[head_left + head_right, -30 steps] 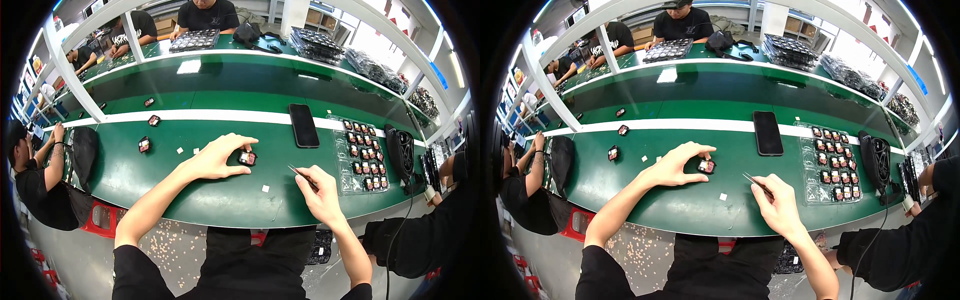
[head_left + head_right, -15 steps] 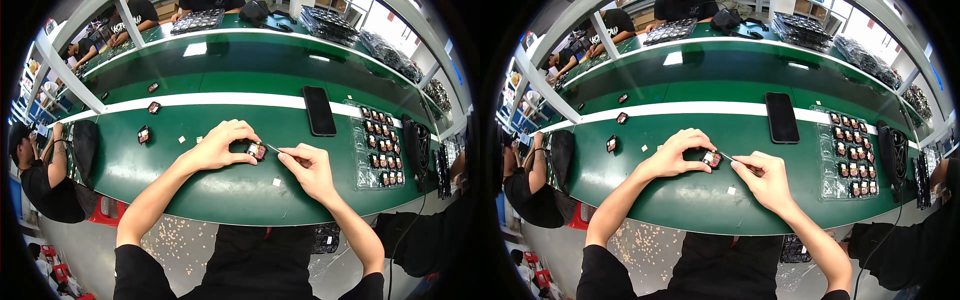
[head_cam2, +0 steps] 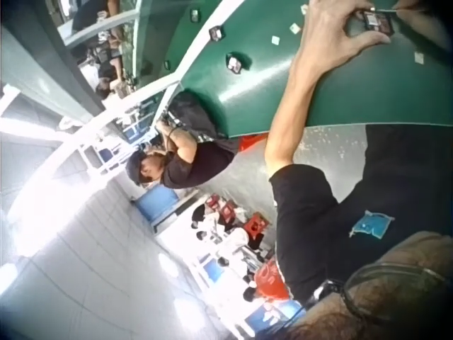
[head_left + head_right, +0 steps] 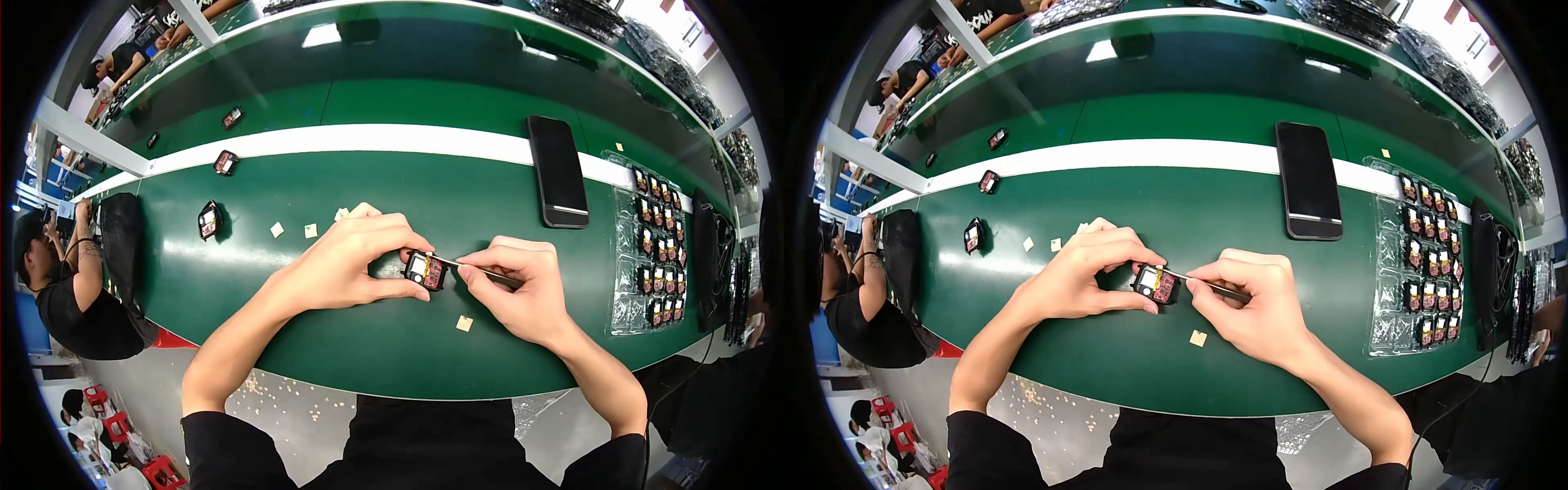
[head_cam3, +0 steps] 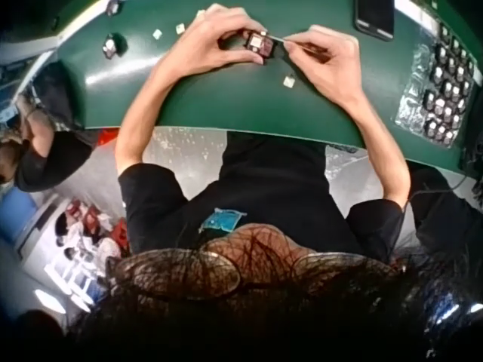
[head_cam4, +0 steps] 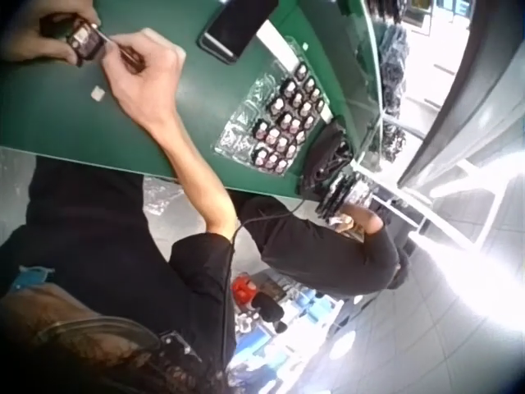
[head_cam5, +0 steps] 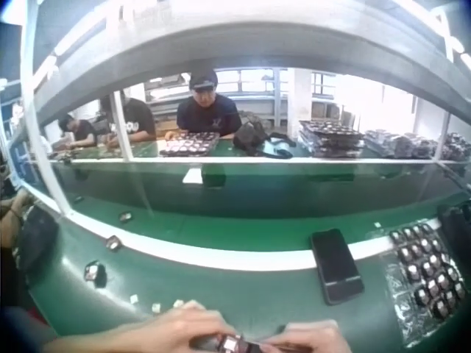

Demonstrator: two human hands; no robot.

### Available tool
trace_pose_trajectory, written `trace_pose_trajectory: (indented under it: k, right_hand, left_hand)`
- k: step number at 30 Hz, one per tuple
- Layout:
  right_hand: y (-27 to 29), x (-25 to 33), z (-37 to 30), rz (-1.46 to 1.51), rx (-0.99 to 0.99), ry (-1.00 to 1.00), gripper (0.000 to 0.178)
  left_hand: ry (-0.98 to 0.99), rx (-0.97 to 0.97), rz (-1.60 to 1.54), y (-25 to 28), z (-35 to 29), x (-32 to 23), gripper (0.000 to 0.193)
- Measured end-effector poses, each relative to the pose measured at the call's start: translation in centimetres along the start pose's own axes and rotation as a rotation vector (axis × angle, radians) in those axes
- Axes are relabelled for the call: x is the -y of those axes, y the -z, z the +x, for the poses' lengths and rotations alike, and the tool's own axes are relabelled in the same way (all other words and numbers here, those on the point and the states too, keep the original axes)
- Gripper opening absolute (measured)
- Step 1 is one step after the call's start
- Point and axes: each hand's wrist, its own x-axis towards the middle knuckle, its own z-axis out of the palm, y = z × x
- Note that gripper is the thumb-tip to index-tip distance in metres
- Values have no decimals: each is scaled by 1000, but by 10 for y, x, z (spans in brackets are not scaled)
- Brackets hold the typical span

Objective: Manually assemble internal components of small electronic devices at a workbench.

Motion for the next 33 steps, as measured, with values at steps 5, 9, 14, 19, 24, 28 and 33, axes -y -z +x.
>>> trace_pose_trajectory:
  k: [5, 9, 14, 19, 24, 28, 33]
  right_hand:
    - [-1, 2, 4, -55, 7, -26, 9]
    - [-3, 0, 7, -99, -6, -1, 10]
    - [-3, -3, 4, -111, -19, 27, 10]
    - [-3, -4, 0, -131, -57, 50, 12]
    - [-3, -4, -4, -263, -101, 162, 20]
    - [-6, -5, -4, -325, -119, 230, 25]
    - [-8, -4, -2, -357, -116, 268, 25]
  left_hand:
    - [34, 7, 5, 3, 1, 2, 54]
    - [5, -7, 18, 4, 3, 5, 56]
    - [10, -4, 22, 4, 0, 2, 58]
    - [45, 24, 14, 4, 3, 0, 49]
    - [109, 21, -19, 5, 5, -7, 45]
    - [108, 24, -6, 6, 6, -6, 43]
    - [100, 21, -8, 6, 8, -4, 42]
